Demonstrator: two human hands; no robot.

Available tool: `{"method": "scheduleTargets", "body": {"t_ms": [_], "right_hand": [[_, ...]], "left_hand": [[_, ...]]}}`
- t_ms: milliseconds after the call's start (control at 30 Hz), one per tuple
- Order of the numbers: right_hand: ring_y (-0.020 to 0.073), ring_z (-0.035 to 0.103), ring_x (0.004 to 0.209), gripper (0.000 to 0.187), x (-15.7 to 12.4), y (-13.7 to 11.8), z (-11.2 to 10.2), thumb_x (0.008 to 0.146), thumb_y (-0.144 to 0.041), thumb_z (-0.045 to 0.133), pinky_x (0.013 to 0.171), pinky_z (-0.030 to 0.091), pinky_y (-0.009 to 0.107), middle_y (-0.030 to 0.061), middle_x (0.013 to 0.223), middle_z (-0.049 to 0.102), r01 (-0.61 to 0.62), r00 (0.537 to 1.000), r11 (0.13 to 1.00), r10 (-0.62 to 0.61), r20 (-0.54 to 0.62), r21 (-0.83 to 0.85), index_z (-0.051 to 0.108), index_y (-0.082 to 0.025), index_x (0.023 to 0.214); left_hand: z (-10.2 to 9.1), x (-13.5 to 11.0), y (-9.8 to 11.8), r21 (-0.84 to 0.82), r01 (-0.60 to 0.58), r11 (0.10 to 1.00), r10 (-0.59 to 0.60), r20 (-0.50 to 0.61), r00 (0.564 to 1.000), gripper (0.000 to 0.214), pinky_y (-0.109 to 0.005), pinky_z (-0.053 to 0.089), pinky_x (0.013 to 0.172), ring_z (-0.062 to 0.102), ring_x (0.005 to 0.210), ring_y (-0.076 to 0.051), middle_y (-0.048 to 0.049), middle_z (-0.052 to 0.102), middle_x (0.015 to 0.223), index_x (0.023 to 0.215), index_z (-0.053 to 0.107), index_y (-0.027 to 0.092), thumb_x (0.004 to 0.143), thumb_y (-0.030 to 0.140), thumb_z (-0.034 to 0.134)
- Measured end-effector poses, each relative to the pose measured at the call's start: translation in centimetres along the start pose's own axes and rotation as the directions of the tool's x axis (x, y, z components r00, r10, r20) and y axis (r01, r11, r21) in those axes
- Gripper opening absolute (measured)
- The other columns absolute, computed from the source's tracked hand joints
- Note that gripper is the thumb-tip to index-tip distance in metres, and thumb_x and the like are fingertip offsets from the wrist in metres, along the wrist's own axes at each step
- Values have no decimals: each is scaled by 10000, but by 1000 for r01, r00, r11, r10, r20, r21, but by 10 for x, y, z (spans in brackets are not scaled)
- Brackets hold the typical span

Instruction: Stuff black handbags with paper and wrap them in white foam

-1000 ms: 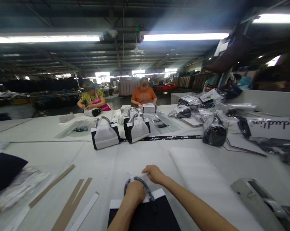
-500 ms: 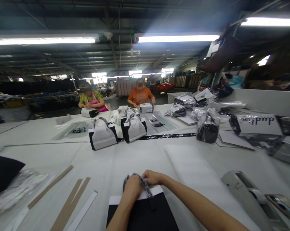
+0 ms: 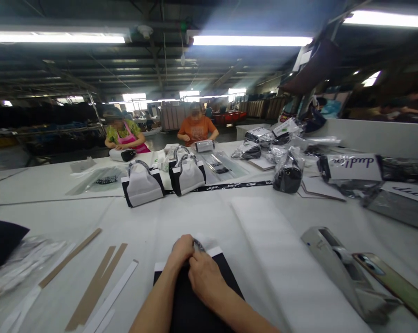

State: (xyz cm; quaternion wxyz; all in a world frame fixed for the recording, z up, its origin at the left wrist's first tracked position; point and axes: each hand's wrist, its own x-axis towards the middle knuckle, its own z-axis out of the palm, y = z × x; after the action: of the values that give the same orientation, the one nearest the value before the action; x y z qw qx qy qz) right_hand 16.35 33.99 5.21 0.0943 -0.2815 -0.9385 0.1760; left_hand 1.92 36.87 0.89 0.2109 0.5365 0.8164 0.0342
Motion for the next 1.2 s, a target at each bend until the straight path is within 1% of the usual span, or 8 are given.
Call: {"method": "scheduleTargets", "body": {"t_ms": [200,433,633,733,900,967,1067,1200], "right_hand": [[253,524,1112,278,-16,4,8,898,-319,440,1098,173,561,87,1116,627,75,992,995,-67,-102,70,594,-210,1102],[239,567,1004,199,-18,6,13,894,-284,438,1080,171,566,65,977,662,24,988,998,-14,-151,64,620,-218,940],[228,561,1025,202,-22,10,13,898,-276,428,1088,146,552,42,1000,666,31,987,995,-15,-161,98,615,-235,961],[239,558,1044,226,-19,12,13,907,-276,415,1079,158,563,56,1027,666,24,990,995,-10,-140,95,616,-227,997],[234,588,997,216,-13,17,24,871,-247,473,1023,292,513,66,1009,677,85,968,994,-66,-241,69,618,-210,1027],[203,612,868,140,-16,19,27,850,-216,498,945,382,440,49,877,683,136,918,990,-108,-382,47,633,-198,882],[153,567,670,181,-30,23,21,846,-181,517,796,450,343,5,650,590,202,755,979,-176,-632,-30,561,-197,671],[216,564,895,117,-47,24,0,817,-183,591,877,435,431,63,892,598,88,513,981,-194,-836,-174,594,-200,933]], "left_hand": [[-11,-14,3,63,-172,983,169,37,985,253,-386,508,829,608,891,-161,-39,641,970,957,609,154,870,384,549],[-56,-39,7,38,-302,953,304,-137,943,188,-306,458,737,590,792,-153,-34,649,839,814,597,166,888,257,450],[-98,-84,27,-39,-479,877,448,-294,844,223,-248,421,747,570,810,-138,4,618,852,837,568,227,909,322,380],[-86,-95,14,-83,-453,887,396,-364,843,221,-276,452,779,582,857,-164,-35,612,952,969,589,226,892,324,406],[-16,-99,-26,-153,-296,943,162,-564,810,418,-430,430,990,515,1175,-251,-96,563,1270,1241,538,253,824,249,508],[13,-104,-32,-215,-307,927,130,-584,801,436,-417,421,1028,484,1236,-214,-79,533,1332,1258,531,264,860,163,386],[41,-115,-30,-228,-281,932,68,-651,756,545,-456,392,1068,385,1327,-212,-65,451,1417,1296,492,276,829,64,309],[46,-124,-26,-125,-318,940,146,-695,704,623,-565,309,1098,256,1395,-238,-42,424,1441,1247,526,274,771,-23,256]]}}
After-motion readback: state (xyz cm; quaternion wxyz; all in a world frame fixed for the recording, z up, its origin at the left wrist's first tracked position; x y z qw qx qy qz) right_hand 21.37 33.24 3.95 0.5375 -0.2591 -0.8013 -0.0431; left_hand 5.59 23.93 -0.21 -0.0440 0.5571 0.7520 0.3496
